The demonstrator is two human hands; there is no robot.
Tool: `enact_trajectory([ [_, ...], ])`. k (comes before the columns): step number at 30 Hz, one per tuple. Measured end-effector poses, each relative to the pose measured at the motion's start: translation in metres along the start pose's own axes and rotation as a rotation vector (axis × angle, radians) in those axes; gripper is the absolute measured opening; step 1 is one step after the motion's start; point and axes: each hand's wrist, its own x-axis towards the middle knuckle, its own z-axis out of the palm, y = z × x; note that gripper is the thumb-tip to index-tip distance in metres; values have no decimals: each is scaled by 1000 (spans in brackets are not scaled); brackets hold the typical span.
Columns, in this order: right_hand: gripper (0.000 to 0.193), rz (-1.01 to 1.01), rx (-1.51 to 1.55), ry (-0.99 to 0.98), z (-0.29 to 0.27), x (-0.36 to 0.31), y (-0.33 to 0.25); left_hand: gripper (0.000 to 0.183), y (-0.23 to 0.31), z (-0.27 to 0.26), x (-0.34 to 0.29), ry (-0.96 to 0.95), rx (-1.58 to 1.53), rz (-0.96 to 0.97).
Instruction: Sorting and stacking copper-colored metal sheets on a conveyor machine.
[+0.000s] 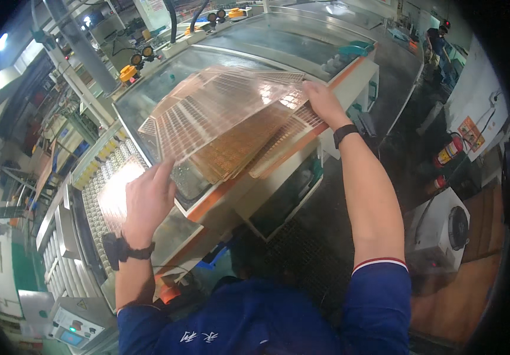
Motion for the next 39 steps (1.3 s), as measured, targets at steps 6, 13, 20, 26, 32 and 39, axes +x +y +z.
enact_trajectory([
  [6, 58, -20, -173, -12, 2, -5, -13, 32, -30, 33, -66, 68, -161, -72],
  [13, 60, -19, -123, -40, -4, -5, -16, 34, -29, 67, -88, 241, -586, -341],
  [20, 50, -44, -119, -29, -5, -1, -15, 38, -32, 81, -92, 324, -1016, -676],
  [26, 48, -48, -152, -24, -1, 0, -13, 36, -40, 72, -74, 308, -1965, -1143],
  [32, 49, -45, -97, -29, -5, 8, 5, 20, -62, 102, -76, 238, -1934, -843],
  [39, 47, -48, -107, -6, 0, 5, 6, 18, -70, 38, -65, 450, -1986, -1050],
])
